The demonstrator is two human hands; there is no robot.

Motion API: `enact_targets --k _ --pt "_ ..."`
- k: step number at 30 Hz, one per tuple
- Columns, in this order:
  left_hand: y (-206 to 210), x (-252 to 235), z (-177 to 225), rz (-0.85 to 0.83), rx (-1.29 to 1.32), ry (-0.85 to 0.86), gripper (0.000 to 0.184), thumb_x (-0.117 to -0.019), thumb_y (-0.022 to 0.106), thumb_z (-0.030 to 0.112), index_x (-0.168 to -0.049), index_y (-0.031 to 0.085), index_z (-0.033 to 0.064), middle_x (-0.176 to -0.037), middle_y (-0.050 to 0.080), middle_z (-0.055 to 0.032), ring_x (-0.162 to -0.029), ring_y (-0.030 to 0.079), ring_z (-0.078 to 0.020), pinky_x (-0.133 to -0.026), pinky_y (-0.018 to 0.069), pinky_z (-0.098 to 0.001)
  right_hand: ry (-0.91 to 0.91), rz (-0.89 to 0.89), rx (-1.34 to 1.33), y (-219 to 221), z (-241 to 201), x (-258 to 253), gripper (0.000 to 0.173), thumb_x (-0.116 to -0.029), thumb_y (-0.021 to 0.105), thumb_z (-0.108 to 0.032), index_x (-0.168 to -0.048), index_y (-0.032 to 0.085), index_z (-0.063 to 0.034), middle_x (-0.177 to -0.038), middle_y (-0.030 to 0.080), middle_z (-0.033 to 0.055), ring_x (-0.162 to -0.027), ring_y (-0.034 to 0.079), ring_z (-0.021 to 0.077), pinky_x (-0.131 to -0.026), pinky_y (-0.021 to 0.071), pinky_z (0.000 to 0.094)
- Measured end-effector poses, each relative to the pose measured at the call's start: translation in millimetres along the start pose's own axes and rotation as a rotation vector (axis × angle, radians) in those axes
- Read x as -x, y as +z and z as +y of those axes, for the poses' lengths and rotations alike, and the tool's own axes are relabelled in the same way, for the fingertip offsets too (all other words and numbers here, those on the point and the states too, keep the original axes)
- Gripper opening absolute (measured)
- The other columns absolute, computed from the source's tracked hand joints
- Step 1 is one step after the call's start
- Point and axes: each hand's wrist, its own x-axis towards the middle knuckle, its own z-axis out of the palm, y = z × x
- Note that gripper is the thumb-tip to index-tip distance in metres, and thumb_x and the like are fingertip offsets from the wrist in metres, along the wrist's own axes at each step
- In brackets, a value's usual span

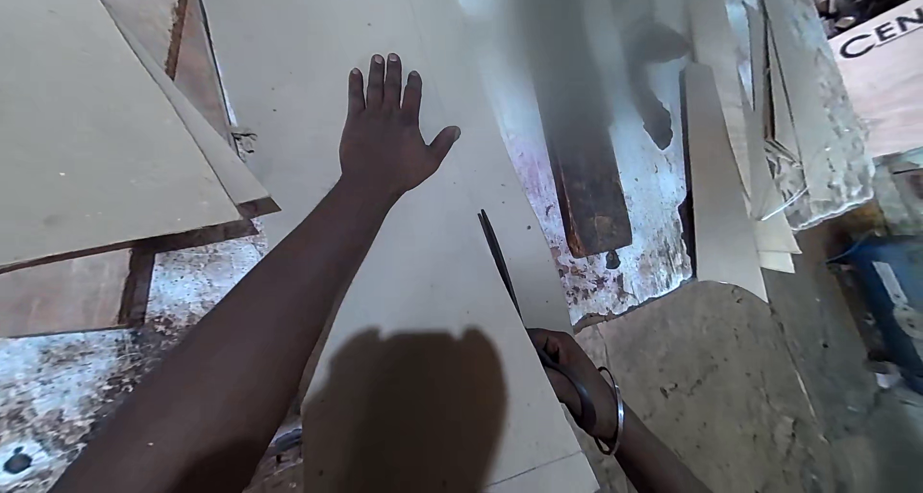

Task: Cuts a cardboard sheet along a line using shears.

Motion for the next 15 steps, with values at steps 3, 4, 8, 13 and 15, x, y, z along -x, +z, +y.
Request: enact_targets --k 3,4,8,13,15 --pt "-2.1 -0.2 0.6 -0.019 0.003 0.002 0.11 -0.0887 0.02 0.086 -0.161 0.027 0.0042 -0.17 0.015 -0.0209 -0.159 0.007 -0.0371 -0.127 0.0018 -0.0599 -0.012 0.001 0.001 0.2 -0.6 -1.1 0.051 -0.0796 0.074 -0.065 -0.078 0.058 -0.0167 -0.062 0.053 -0.0092 -0.053 0.05 -0.0004 -0.049 0.0419 0.0193" --pt "-2.0 -0.3 0.4 -0.016 0.003 0.004 0.109 -0.0888 0.02 0.086 -0.161 0.027 0.004 -0.17 0.015 -0.0212 -0.159 0.007 -0.0371 -0.127 0.0019 -0.0597 -0.015 0.007 -0.005 0.5 -0.7 -2.2 0.051 -0.0793 0.075 -0.065 -0.078 0.059 -0.0165 -0.062 0.054 -0.009 -0.053 0.05 -0.0002 -0.049 0.0424 0.0194" --pt "-2.5 0.6 0.9 -0.012 -0.001 0.012 0.109 -0.0895 0.021 0.085 -0.161 0.027 0.0028 -0.171 0.014 -0.0207 -0.159 0.008 -0.0364 -0.127 0.0027 -0.0587 -0.016 0.04 -0.036 4.0 5.4 -4.0 0.048 -0.0817 0.074 -0.061 -0.079 0.057 -0.016 -0.062 0.052 -0.0083 -0.053 0.049 0.0004 -0.049 0.0422 0.0197" --pt "-2.2 -0.9 -0.8 0.0 0.019 0.005 0.109 -0.0888 0.024 0.086 -0.16 0.029 0.0041 -0.171 0.016 -0.0197 -0.159 0.008 -0.0354 -0.127 0.0025 -0.0579 -0.017 0.034 -0.049 4.7 8.7 -6.3 0.045 -0.0829 0.074 -0.058 -0.081 0.059 -0.0155 -0.062 0.053 -0.0095 -0.053 0.05 -0.0003 -0.05 0.043 0.0192" --pt "-1.1 -0.9 -0.7 -0.011 0.017 0.002 0.109 -0.0887 0.024 0.086 -0.161 0.028 0.0046 -0.171 0.015 -0.0197 -0.159 0.008 -0.0351 -0.127 0.0024 -0.0577 -0.024 0.013 -0.071 3.7 8.8 -5.6 0.042 -0.0841 0.075 -0.053 -0.081 0.06 -0.0149 -0.062 0.055 -0.0085 -0.052 0.051 0.0004 -0.049 0.044 0.0199"
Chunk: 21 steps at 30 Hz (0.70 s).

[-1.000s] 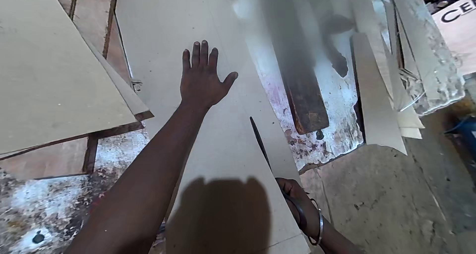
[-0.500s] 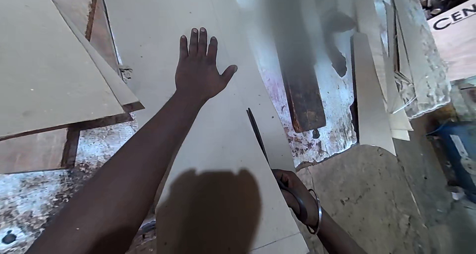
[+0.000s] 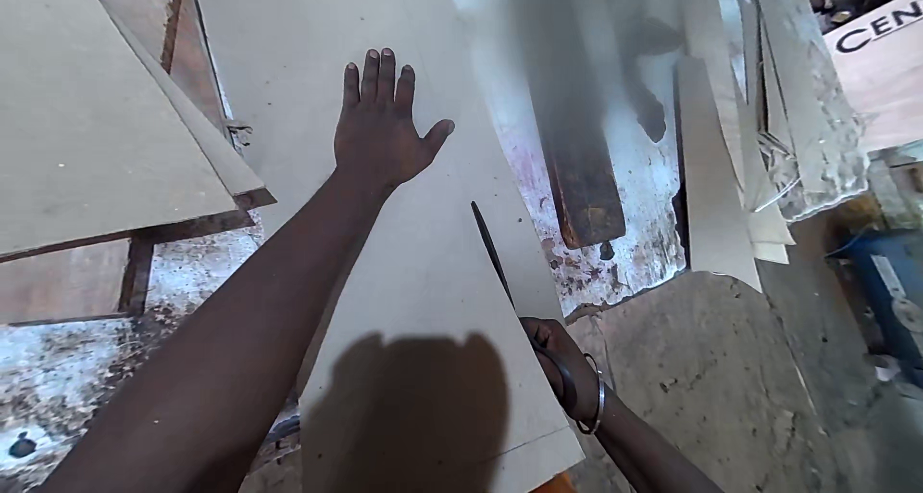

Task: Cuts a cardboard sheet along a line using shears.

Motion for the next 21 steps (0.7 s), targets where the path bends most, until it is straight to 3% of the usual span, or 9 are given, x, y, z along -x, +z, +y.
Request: enact_targets --k 8,12,21 --pt "0 -1 -1 0.01 -0.011 0.009 0.11 -0.0885 0.021 0.086 -0.16 0.028 0.0037 -0.17 0.016 -0.0205 -0.159 0.009 -0.0358 -0.127 0.003 -0.0585 0.075 0.026 -0.039 -5 -16 -1 0.038 -0.0816 0.079 -0.049 -0.08 0.06 -0.0162 -0.061 0.054 -0.0083 -0.051 0.051 0.0014 -0.048 0.0439 0.0202" --pt "-1 0 0 -0.009 -0.008 0.006 0.111 -0.0881 0.021 0.087 -0.161 0.027 0.0033 -0.17 0.015 -0.0204 -0.159 0.008 -0.036 -0.127 0.0025 -0.0588 0.15 -0.024 -0.103 -14 -39 -10 0.034 -0.0847 0.08 -0.041 -0.081 0.063 -0.012 -0.06 0.059 -0.0028 -0.048 0.056 0.005 -0.047 0.0489 0.0213" --pt "-1 -3 -5 0.019 0.01 0.022 0.11 -0.0871 0.023 0.087 -0.159 0.032 0.0048 -0.17 0.019 -0.0197 -0.159 0.012 -0.0349 -0.127 0.0038 -0.0595 -0.013 0.09 -0.063 4 -17 -13 0.028 -0.0911 0.074 -0.037 -0.083 0.064 -0.0122 -0.06 0.058 -0.0073 -0.048 0.054 0.0012 -0.047 0.0469 0.0187"
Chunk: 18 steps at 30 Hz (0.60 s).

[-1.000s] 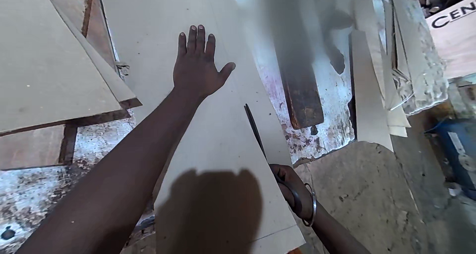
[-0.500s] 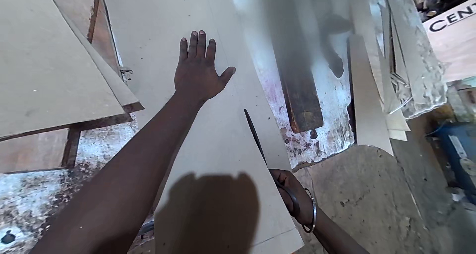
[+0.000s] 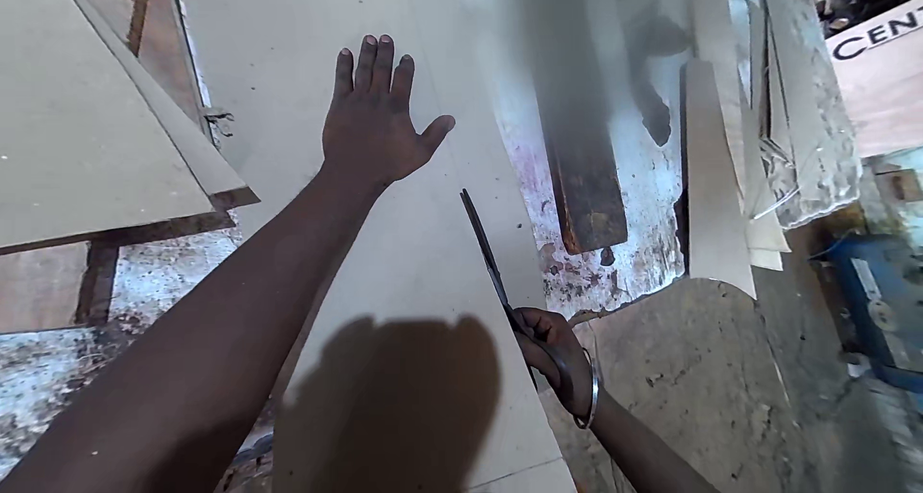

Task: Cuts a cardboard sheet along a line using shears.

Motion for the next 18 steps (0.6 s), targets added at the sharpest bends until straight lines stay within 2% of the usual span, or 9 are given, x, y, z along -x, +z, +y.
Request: enact_targets --k 5,9,14,18 --pt "-2 -2 -2 0.005 0.011 0.033 0.109 -0.087 0.025 0.087 -0.158 0.034 0.005 -0.169 0.022 -0.0201 -0.158 0.015 -0.0357 -0.126 0.0059 -0.0604 0.097 0.007 0.01 17 -11 6 0.033 -0.0923 0.07 -0.042 -0.086 0.063 -0.0105 -0.064 0.06 -0.005 -0.053 0.057 0.0028 -0.051 0.0485 0.0195" --pt "-4 -5 -4 -0.016 0.007 0.024 0.108 -0.0864 0.025 0.088 -0.158 0.034 0.0071 -0.17 0.02 -0.0184 -0.159 0.013 -0.0341 -0.126 0.0046 -0.0603 0.072 -0.041 0.053 23 -16 11 0.032 -0.0954 0.062 -0.045 -0.089 0.063 -0.0135 -0.067 0.059 -0.0085 -0.057 0.055 -0.0006 -0.054 0.0464 0.018" --pt "-2 -5 -3 -0.021 -0.018 0.026 0.109 -0.0874 0.024 0.087 -0.16 0.031 0.0064 -0.17 0.018 -0.0181 -0.159 0.012 -0.034 -0.127 0.0044 -0.0585 0.016 0.031 0.143 22 -5 0 0.028 -0.0956 0.061 -0.036 -0.079 0.06 -0.0134 -0.062 0.053 -0.0079 -0.055 0.051 0.0005 -0.053 0.0442 0.0203" --pt "-1 -4 -3 -0.036 -0.036 0.033 0.109 -0.0881 0.022 0.087 -0.16 0.029 0.0055 -0.17 0.017 -0.0189 -0.159 0.011 -0.0345 -0.127 0.0048 -0.0579 0.05 0.038 0.184 20 -11 1 0.03 -0.0932 0.062 -0.04 -0.075 0.059 -0.0158 -0.059 0.052 -0.0086 -0.053 0.051 -0.0004 -0.052 0.0438 0.0197"
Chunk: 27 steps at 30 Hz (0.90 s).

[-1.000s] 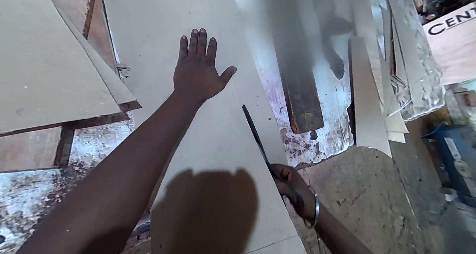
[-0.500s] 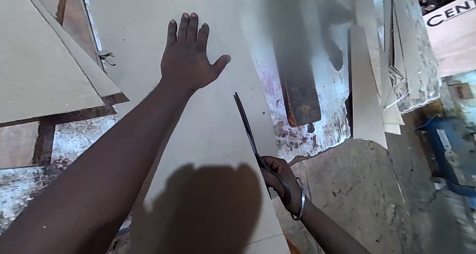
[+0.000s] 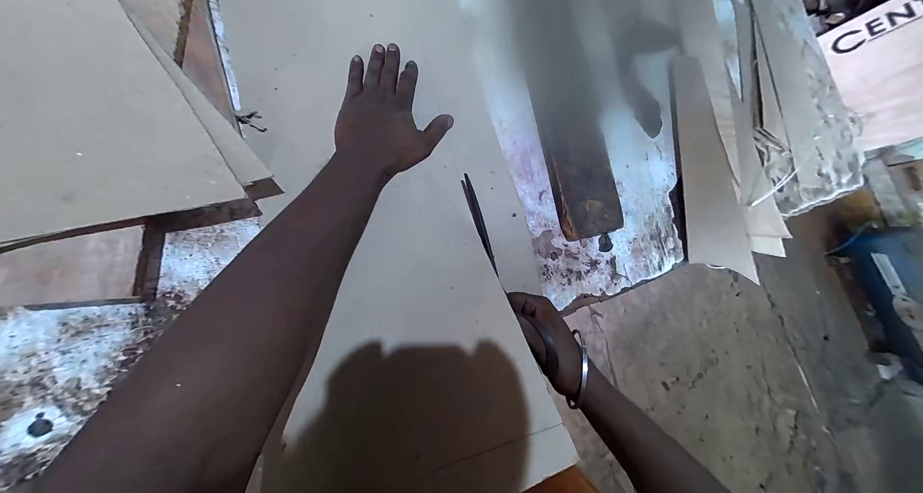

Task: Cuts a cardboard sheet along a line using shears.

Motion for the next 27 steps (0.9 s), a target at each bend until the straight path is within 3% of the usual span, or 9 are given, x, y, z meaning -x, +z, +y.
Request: enact_targets --k 13,17,21,27 --pt "2 1 0 0.045 0.018 0.001 0.108 -0.0877 0.025 0.086 -0.159 0.032 0.0061 -0.17 0.02 -0.017 -0.159 0.013 -0.0321 -0.128 0.0062 -0.056 -0.048 -0.083 -0.092 -1 14 -5 0.042 -0.0892 0.069 -0.054 -0.078 0.056 -0.015 -0.06 0.051 -0.0075 -0.05 0.049 0.0016 -0.047 0.0421 0.0203" --pt "1 2 0 0.039 0.019 0.002 0.107 -0.0878 0.026 0.086 -0.159 0.033 0.0064 -0.17 0.021 -0.0168 -0.159 0.013 -0.032 -0.128 0.0063 -0.0567 0.018 -0.096 -0.122 -2 14 -7 0.037 -0.0872 0.072 -0.047 -0.08 0.055 -0.0149 -0.058 0.052 -0.0065 -0.046 0.051 0.0037 -0.044 0.0447 0.0217" --pt "2 3 1 0.03 0.012 0.0 0.107 -0.0887 0.023 0.086 -0.16 0.031 0.0057 -0.17 0.019 -0.0177 -0.159 0.012 -0.0319 -0.128 0.0049 -0.0553 0.012 -0.034 -0.133 2 10 -5 0.026 -0.091 0.068 -0.035 -0.083 0.057 -0.0133 -0.059 0.05 -0.0074 -0.047 0.049 0.0028 -0.045 0.0432 0.021" --pt "1 2 -1 0.021 0.013 0.015 0.109 -0.0889 0.023 0.086 -0.161 0.028 0.0036 -0.17 0.017 -0.0195 -0.159 0.01 -0.0337 -0.128 0.0044 -0.0546 0.001 -0.016 0.025 1 -10 -25 0.032 -0.09 0.065 -0.043 -0.077 0.057 -0.0156 -0.061 0.05 -0.0083 -0.054 0.049 0.0017 -0.052 0.0425 0.0223"
